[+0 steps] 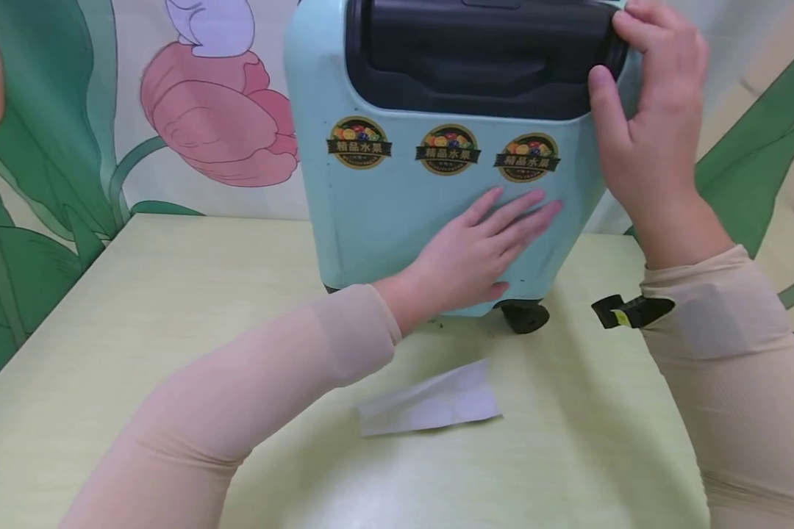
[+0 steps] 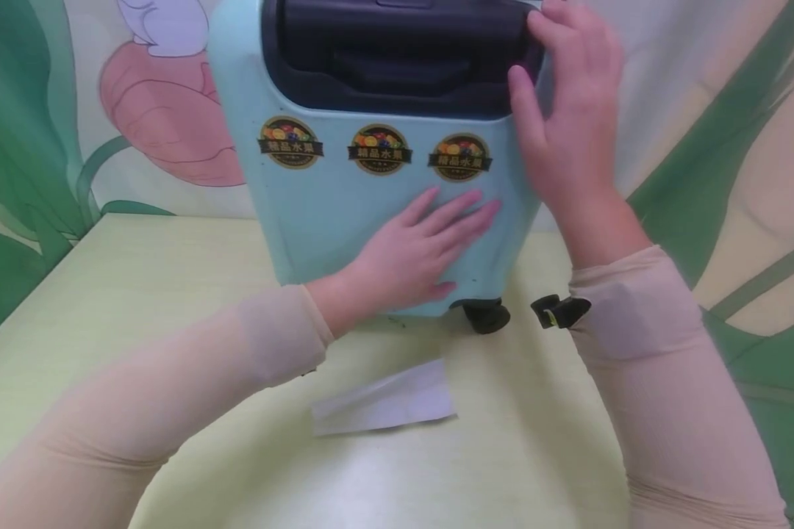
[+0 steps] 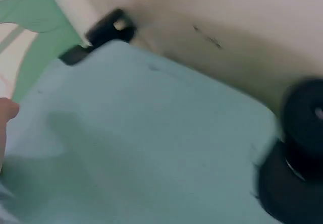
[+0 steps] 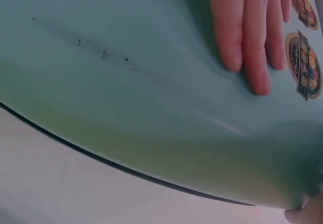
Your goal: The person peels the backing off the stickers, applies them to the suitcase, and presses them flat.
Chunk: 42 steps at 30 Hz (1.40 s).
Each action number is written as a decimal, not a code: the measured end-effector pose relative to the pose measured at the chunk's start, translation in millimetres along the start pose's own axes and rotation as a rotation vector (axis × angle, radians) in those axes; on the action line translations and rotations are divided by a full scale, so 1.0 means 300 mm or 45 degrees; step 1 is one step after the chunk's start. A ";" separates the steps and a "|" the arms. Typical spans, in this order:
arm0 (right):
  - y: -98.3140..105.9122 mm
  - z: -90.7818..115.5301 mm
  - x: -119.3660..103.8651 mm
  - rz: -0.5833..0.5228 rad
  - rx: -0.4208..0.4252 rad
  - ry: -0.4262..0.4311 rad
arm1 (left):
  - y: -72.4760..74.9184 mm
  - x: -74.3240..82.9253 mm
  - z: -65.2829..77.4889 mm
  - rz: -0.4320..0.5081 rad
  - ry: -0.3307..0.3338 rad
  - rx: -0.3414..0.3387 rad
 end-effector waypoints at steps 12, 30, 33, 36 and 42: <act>0.012 -0.010 0.000 0.041 0.027 -0.045 | 0.011 -0.054 -0.009 -0.058 0.207 0.083; 0.010 -0.021 -0.023 -0.135 0.074 -0.159 | 0.024 -0.079 0.010 -0.051 0.299 0.174; 0.010 -0.022 -0.025 -0.150 0.082 -0.159 | -0.002 -0.064 0.027 -0.027 0.268 0.198; 0.007 -0.022 -0.025 -0.152 0.087 -0.154 | -0.004 -0.072 0.037 -0.008 0.271 0.255; 0.008 -0.023 -0.016 -0.147 0.104 -0.155 | 0.021 -0.109 0.044 -0.051 0.361 0.258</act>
Point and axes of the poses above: each hand's wrist, its own z-axis away from the middle knuckle, its own y-axis out of the back of the hand, x = y × z, the point moved 6 cm from there along -z, towards the middle knuckle, and after that the axes turned 10 degrees about -y, right-handed, at the moved point
